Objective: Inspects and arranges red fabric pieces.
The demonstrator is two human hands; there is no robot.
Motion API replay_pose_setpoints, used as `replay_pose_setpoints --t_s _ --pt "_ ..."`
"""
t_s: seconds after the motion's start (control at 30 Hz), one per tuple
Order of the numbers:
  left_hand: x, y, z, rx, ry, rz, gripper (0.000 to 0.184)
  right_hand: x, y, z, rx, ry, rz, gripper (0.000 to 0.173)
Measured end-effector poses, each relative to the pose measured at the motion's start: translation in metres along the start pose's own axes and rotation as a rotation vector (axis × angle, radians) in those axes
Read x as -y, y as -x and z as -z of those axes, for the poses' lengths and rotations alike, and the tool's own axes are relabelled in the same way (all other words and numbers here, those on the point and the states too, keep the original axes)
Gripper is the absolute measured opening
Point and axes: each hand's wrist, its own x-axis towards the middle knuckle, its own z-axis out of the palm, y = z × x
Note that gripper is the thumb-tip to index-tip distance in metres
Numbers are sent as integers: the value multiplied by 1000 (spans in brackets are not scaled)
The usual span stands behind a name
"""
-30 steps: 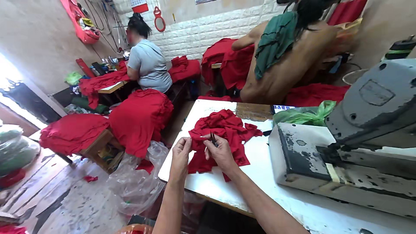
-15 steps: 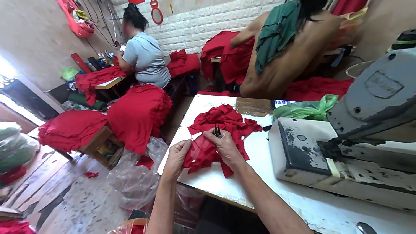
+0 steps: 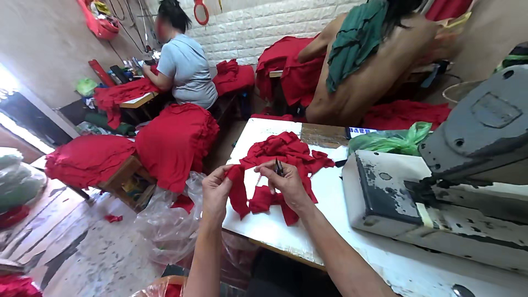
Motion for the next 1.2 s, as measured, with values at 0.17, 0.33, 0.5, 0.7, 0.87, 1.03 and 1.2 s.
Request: replay_pose_setpoints --t_s 0.17,0.33,0.5,0.7,0.87,1.03,1.2 --pt "-2 1 -4 -9 207 99 30 3 1 -5 35 94 11 16" --pt "-19 -4 3 -325 408 375 52 -4 -6 23 -3 624 -127 16" --pt "7 0 14 -141 -247 320 26 -5 -6 25 50 1048 -220 46" --pt "13 8 -17 354 -1015 447 39 -21 -4 33 196 1288 26 19" --pt "19 9 -27 434 -1049 490 35 -33 -5 29 293 1319 124 17" --pt "30 9 -24 509 -989 406 27 -45 -6 22 227 1242 110 17" --pt "38 8 -18 356 -901 334 29 -15 -10 29 -95 864 -193 39"
